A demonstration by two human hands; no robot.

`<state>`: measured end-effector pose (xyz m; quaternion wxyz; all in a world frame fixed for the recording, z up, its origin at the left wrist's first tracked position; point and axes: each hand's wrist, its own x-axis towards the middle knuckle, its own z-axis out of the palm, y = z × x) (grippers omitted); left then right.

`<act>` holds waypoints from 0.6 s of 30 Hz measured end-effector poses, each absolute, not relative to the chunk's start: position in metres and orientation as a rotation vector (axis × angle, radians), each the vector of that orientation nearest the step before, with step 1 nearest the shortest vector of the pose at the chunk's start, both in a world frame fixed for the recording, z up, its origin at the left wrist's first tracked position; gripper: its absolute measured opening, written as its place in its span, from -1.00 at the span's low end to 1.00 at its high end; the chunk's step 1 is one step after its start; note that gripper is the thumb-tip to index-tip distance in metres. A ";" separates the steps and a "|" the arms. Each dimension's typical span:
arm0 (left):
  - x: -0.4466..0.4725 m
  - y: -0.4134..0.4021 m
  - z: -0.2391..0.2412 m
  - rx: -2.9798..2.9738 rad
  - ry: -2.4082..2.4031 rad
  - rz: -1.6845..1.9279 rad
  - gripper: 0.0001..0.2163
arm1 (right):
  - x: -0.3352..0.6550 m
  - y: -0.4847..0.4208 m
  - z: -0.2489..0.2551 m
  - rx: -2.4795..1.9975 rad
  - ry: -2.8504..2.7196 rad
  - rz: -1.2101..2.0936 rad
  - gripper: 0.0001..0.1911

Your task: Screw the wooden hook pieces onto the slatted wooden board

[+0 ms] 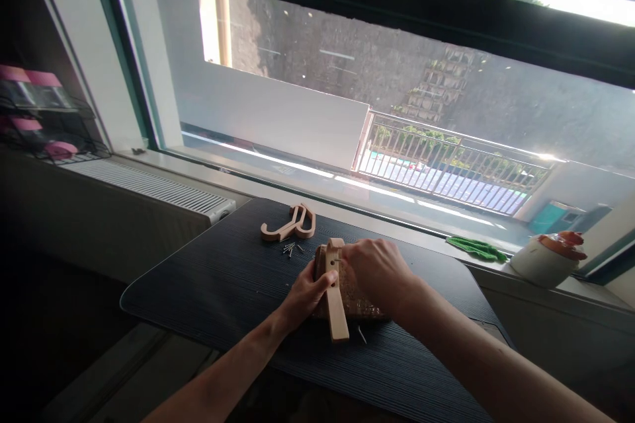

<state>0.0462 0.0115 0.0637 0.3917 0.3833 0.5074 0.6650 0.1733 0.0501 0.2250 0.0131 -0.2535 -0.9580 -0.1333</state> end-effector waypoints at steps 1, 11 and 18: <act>0.046 0.014 0.062 0.961 1.295 1.700 -0.58 | 0.177 0.053 0.223 -0.815 -2.960 -0.355 -0.69; 0.058 0.041 0.074 0.954 1.549 1.678 -0.54 | 0.233 0.084 0.136 -1.094 -2.646 0.386 -0.66; 0.064 0.043 0.067 1.120 1.665 1.703 -0.54 | 0.242 0.099 0.109 -1.106 -2.483 0.646 -0.67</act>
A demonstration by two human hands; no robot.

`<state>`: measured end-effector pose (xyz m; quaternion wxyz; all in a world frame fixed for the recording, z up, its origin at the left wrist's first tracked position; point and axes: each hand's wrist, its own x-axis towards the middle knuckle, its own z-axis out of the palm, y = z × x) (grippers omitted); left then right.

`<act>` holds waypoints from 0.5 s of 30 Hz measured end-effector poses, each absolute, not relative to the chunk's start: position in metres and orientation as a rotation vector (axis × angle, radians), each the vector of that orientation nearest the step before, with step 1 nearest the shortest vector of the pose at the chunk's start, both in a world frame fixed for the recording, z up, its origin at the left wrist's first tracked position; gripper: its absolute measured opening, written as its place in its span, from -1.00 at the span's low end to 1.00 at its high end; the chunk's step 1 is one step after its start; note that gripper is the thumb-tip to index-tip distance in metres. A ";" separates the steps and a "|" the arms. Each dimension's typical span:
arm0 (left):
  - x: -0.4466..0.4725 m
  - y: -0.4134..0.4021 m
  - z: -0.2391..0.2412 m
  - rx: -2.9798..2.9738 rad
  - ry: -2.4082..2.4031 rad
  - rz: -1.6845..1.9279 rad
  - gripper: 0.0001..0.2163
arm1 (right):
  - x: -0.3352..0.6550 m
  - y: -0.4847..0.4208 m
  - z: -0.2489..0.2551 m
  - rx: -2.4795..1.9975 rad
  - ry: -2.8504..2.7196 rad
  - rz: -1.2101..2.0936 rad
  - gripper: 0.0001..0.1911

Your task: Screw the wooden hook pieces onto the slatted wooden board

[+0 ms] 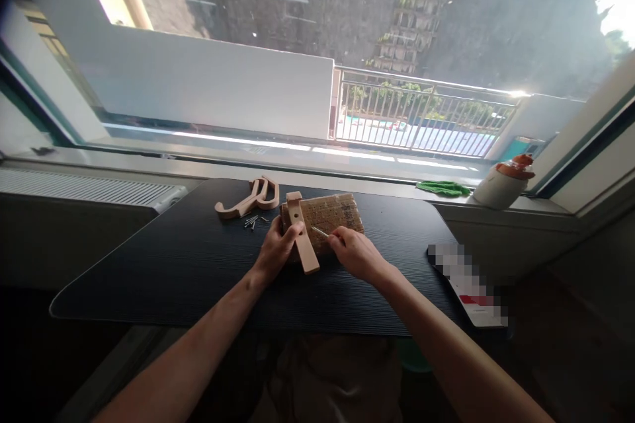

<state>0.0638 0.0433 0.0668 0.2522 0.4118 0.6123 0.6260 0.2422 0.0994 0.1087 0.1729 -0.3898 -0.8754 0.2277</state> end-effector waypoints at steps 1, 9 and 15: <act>0.065 0.043 0.067 1.127 1.675 1.700 -0.54 | 0.245 0.099 0.109 -1.100 -2.482 0.649 -0.68; 0.062 0.047 0.073 1.168 1.666 1.519 -0.56 | 0.278 0.089 0.112 -1.011 -2.554 0.534 -0.78; 0.039 0.061 0.085 1.229 1.977 1.079 -0.54 | 0.282 0.091 0.111 -1.042 -2.547 0.474 -0.77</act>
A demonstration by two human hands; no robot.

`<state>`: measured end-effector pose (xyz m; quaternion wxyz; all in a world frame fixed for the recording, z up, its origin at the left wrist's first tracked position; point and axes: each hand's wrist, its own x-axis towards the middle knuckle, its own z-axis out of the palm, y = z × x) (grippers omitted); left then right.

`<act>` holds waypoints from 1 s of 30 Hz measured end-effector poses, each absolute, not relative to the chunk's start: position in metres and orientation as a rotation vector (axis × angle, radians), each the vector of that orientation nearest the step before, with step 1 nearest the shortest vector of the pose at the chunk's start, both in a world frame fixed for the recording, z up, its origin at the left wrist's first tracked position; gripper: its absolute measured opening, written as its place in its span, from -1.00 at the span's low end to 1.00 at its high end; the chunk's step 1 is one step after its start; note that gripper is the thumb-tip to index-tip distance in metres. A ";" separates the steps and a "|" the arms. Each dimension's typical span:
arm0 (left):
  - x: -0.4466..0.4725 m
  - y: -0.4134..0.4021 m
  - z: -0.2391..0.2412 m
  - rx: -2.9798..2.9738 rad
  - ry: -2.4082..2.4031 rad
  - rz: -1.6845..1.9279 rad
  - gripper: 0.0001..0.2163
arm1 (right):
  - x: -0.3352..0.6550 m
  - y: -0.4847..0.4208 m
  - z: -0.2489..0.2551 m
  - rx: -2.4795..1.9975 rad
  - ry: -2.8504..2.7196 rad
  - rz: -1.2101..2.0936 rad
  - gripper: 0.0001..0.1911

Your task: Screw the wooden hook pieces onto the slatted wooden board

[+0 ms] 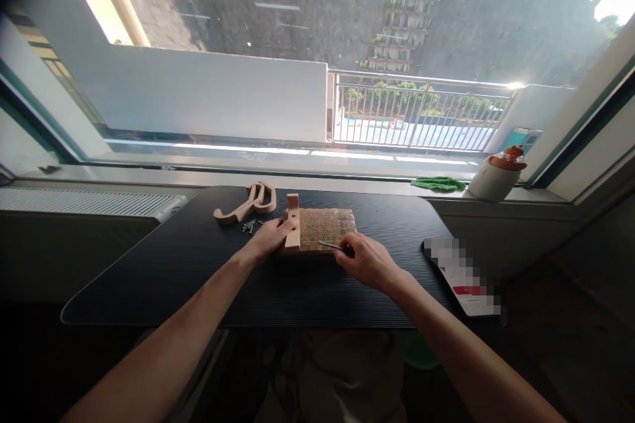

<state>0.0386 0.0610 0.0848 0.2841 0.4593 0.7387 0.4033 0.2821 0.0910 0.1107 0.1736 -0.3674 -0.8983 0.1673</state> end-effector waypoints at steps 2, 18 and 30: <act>0.032 0.065 0.089 1.225 2.034 1.010 -0.54 | 0.279 0.094 0.109 -1.065 -2.537 0.459 -0.76; 0.129 -0.085 0.095 1.654 1.779 1.243 -0.82 | 0.269 0.106 0.104 -1.121 -2.506 0.461 -0.71; 0.180 -0.101 0.028 2.039 1.717 0.439 -0.88 | 0.268 0.104 0.107 -1.177 -2.491 0.460 -0.68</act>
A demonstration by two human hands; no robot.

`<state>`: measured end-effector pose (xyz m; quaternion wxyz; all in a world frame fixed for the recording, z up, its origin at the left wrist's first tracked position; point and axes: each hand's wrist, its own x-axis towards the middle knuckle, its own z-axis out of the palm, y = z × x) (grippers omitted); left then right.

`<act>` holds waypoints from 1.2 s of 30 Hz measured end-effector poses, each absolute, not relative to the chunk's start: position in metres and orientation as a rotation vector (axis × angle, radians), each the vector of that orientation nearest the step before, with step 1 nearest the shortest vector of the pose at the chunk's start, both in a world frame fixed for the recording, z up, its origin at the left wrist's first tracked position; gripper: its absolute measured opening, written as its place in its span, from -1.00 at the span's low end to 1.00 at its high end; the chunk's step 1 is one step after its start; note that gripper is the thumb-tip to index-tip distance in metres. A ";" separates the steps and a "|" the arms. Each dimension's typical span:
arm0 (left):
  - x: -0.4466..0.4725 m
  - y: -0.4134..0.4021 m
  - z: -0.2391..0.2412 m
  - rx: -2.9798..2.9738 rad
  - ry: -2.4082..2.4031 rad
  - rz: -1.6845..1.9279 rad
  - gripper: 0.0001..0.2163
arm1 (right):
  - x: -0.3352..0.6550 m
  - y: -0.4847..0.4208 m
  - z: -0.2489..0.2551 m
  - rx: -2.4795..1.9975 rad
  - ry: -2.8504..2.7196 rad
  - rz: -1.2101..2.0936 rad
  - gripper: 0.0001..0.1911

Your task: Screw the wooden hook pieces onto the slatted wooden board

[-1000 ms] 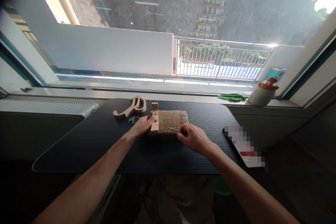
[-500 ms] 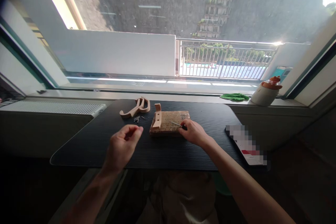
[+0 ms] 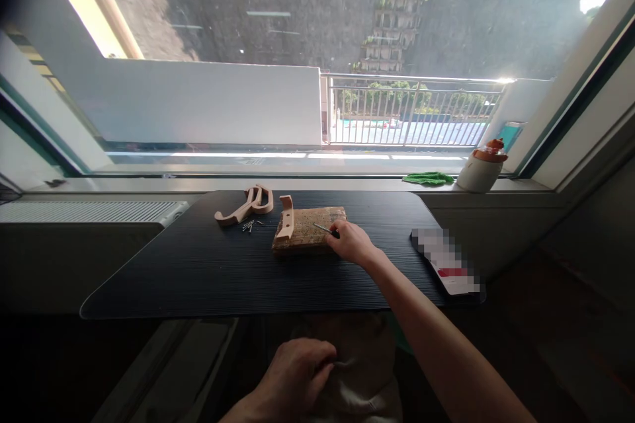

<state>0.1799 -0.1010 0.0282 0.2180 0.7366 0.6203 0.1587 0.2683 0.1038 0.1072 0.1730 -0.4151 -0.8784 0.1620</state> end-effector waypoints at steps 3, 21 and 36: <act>0.183 -0.103 0.025 2.037 1.705 0.401 -0.86 | 0.269 0.102 0.108 -1.185 -2.484 0.469 -0.69; 0.219 -0.082 -0.012 2.028 1.701 0.086 -0.66 | 0.266 0.107 0.105 -1.215 -2.469 0.546 -0.70; 0.146 -0.094 0.069 1.053 1.397 1.125 -0.76 | 0.257 0.103 0.113 -1.275 -2.478 0.520 -0.77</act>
